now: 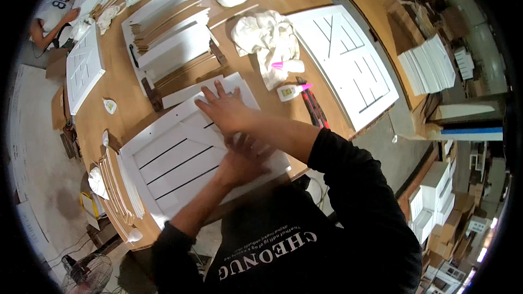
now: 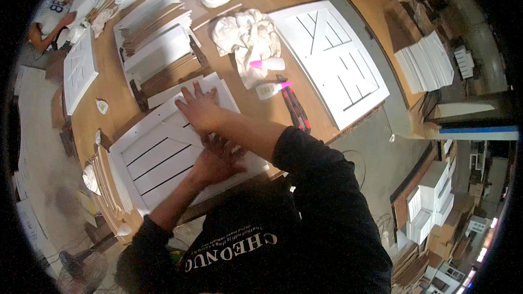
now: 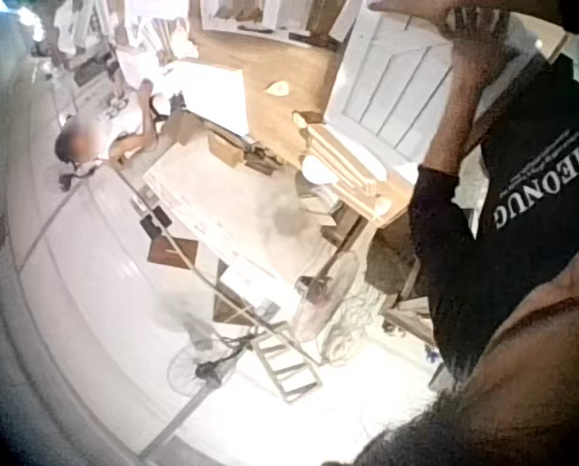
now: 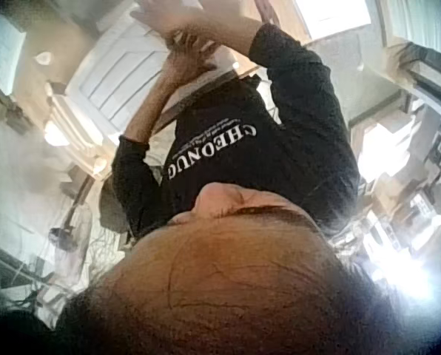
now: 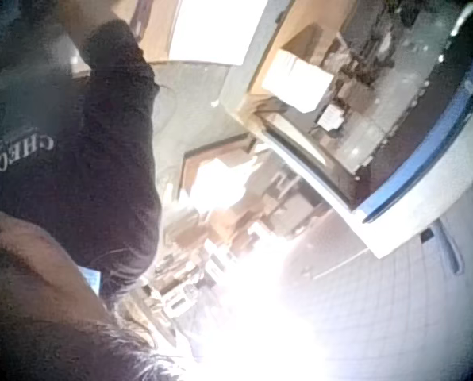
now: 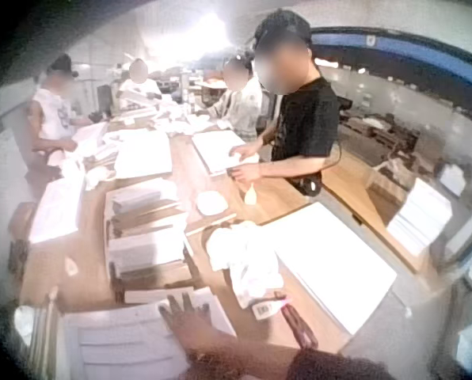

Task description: The person applies glue to white strips, attaches them to a white panel to create a decorative pattern, and cleans the surface with a cloth.

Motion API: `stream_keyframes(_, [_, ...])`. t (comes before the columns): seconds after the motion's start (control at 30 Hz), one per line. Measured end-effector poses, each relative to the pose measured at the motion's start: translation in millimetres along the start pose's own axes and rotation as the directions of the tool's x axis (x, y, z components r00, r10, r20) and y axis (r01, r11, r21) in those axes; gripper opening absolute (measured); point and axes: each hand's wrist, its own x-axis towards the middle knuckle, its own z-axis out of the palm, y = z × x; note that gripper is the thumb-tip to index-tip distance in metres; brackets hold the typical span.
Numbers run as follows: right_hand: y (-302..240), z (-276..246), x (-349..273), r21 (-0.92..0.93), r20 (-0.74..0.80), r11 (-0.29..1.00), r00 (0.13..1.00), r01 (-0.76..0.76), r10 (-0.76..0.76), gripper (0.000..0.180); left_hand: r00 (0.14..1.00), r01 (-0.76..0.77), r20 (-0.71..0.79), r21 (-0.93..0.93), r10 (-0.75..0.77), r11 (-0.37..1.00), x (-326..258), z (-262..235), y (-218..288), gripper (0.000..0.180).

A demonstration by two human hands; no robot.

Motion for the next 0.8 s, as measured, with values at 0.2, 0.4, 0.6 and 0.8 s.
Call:
stream_keyframes(0.2, [8,9,10,0.040,0.002,0.999,1.000,-0.019,0.019,0.096,0.966,-0.090,0.230,-0.123,0.116,0.988,34,-12,-22,0.058])
stream_keyframes(0.4, [9,16,10,0.053,-0.037,0.998,0.999,-0.022,0.024,0.067,0.929,0.072,0.371,-0.125,-0.021,0.990,44,-13,-18,0.057])
stream_keyframes(0.6, [-1,2,5,0.039,0.024,0.999,1.000,-0.016,0.015,0.069,0.986,-0.110,0.129,0.007,0.109,0.994,25,17,-27,0.048])
stream_keyframes(0.8, [7,16,13,0.145,-0.024,0.989,0.999,-0.040,0.044,0.078,0.941,0.053,0.337,-0.197,0.016,0.979,35,-1,-25,0.051])
